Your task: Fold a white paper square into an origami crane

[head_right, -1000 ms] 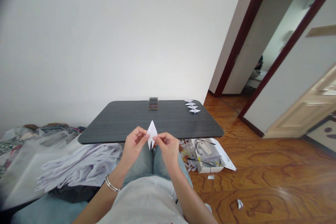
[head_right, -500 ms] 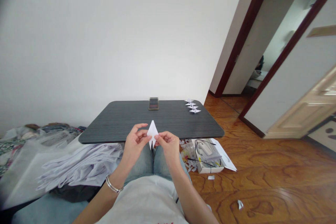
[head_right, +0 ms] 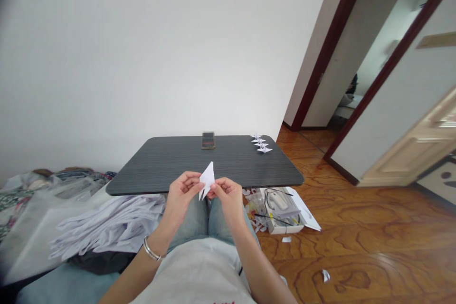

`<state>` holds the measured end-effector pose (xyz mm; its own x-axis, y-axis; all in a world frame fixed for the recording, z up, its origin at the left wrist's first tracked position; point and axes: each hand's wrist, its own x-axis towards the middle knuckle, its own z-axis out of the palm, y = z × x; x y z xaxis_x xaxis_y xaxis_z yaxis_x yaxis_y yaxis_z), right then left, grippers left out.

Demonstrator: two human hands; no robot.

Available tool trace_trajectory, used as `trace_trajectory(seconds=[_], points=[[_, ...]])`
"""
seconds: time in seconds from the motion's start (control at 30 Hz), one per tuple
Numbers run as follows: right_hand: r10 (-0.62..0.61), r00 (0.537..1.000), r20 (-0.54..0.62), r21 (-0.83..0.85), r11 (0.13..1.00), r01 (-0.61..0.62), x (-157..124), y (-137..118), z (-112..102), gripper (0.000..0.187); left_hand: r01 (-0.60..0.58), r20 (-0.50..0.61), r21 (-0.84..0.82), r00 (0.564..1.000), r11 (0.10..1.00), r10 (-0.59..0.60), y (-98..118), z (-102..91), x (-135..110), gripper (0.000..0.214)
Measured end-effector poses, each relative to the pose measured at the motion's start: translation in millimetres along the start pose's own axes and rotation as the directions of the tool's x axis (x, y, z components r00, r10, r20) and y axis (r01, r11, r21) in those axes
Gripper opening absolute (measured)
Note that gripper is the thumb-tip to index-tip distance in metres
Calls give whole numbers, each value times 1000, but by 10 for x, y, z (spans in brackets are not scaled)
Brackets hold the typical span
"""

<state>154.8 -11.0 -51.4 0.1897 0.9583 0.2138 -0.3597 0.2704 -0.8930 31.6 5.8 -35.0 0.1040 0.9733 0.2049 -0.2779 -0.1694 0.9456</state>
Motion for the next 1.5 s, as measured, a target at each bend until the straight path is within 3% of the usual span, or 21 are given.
trace_trajectory(seconds=[0.27, 0.4, 0.6, 0.93, 1.17, 1.33, 1.5], points=[[4, 999, 36, 1, 1000, -4, 1, 4, -7, 16, -15, 25, 23, 1000, 1000, 14, 27, -3, -14, 24], [-37, 999, -13, -23, 999, 37, -24, -9, 26, 19, -16, 25, -24, 1000, 1000, 16, 8, 7, -17, 27], [-103, 992, -77, -60, 993, 99, -31, -5, 23, 17, 38, 124, -57, 992, 998, -30, -9, 19, -27, 27], [-28, 1000, 4, -54, 998, 28, -20, -32, 22, 20, 46, 41, -14, 998, 999, -46, 45, 8, -15, 19], [-59, 997, -50, -26, 998, 57, -6, -1, 2, 19, 24, 18, 64, 1000, 998, -25, 13, -6, -27, 17], [-41, 999, -13, -6, 999, 41, -7, -7, 3, 18, -69, -41, 198, 996, 978, 78, -15, -42, -22, 11], [-83, 994, -65, -1, 997, 83, 9, 9, 7, 18, -232, 8, 358, 969, 905, 245, 12, -70, -29, 7]])
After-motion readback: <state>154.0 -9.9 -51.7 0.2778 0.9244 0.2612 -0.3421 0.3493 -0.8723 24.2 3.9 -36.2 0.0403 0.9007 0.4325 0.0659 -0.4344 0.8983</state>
